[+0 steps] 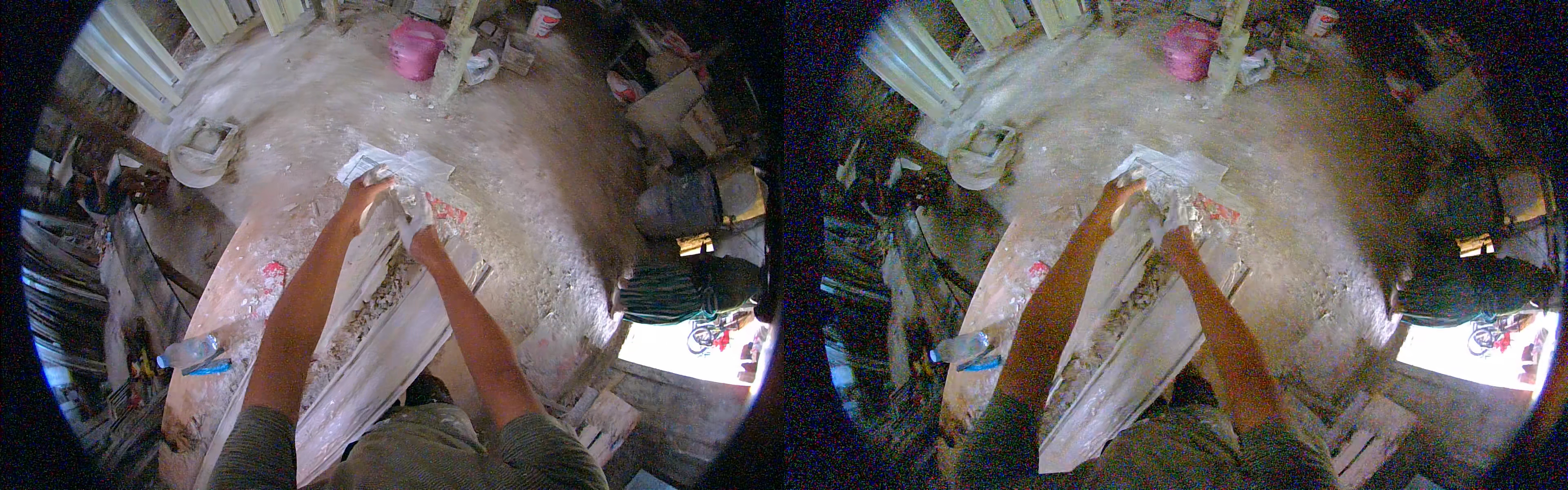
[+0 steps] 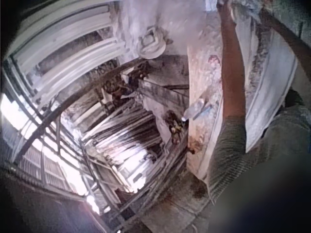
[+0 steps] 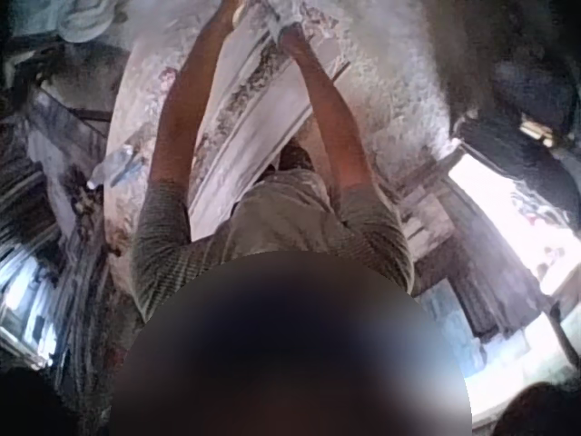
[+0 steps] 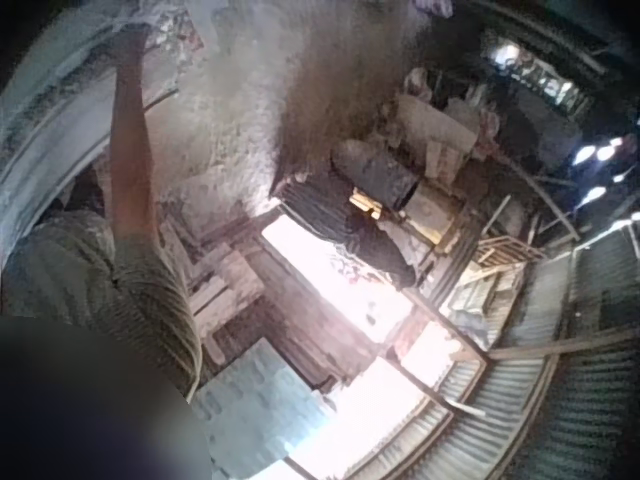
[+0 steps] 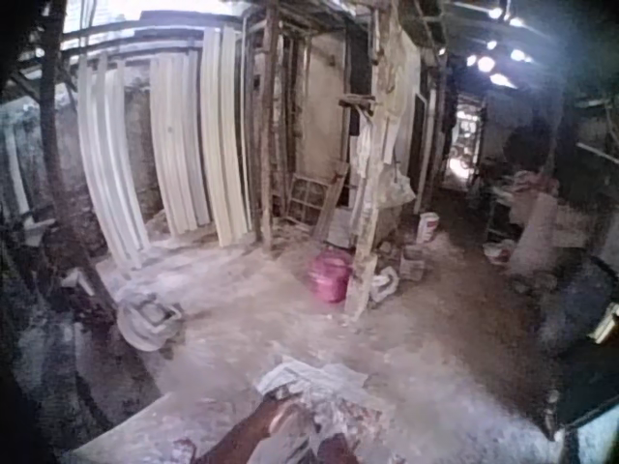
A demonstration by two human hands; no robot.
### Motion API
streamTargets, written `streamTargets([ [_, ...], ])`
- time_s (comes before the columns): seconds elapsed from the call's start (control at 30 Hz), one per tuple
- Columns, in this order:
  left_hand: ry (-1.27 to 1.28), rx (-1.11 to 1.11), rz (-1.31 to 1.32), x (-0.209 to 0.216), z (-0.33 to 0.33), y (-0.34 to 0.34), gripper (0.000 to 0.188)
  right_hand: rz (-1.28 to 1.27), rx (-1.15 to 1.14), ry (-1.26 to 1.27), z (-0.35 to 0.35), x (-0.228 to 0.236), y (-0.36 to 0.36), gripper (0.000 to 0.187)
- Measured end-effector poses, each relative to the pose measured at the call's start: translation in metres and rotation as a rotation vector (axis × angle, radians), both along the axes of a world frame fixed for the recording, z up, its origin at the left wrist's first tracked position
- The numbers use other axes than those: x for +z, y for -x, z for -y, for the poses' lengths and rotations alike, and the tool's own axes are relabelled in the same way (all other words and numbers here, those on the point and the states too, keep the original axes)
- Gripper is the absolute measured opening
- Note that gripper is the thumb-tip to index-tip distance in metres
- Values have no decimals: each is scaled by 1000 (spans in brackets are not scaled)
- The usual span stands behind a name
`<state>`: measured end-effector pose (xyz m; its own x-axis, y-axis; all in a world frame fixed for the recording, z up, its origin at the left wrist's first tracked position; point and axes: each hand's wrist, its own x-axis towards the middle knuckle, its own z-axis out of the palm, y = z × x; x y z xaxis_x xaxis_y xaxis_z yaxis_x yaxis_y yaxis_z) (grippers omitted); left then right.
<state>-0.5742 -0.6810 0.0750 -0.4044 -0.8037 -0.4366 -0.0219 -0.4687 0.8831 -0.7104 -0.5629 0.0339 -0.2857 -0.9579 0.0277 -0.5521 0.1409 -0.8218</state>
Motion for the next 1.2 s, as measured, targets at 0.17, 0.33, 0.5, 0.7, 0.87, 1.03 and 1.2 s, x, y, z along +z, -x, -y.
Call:
streamTargets([
  [0.17, -104, 218, -85, 6, -71, -71, 50, -567, 342, 115, -19, -24, -34, 79],
  [0.33, -477, 584, -53, -25, -120, -106, 60, -1000, 548, -250, -6, -104, -45, 62],
  [0.5, -488, 606, -305, -20, -175, -138, 61, -1121, 856, -423, 19, -135, -50, 28],
  [0.7, -402, 755, -159, -10, -234, -193, 47, -1194, 664, -466, 14, -129, -75, 25],
  [0.87, -451, 712, -246, -24, -290, -284, 51, -1006, 676, -220, -86, -155, -188, 25],
  [1.03, -148, 827, -111, -13, -358, -370, 43, -923, 703, -146, -140, -160, -246, 24],
  [1.2, -40, 917, -12, 20, -462, -466, 50, -1088, 557, -353, -32, -148, -155, 24],
])
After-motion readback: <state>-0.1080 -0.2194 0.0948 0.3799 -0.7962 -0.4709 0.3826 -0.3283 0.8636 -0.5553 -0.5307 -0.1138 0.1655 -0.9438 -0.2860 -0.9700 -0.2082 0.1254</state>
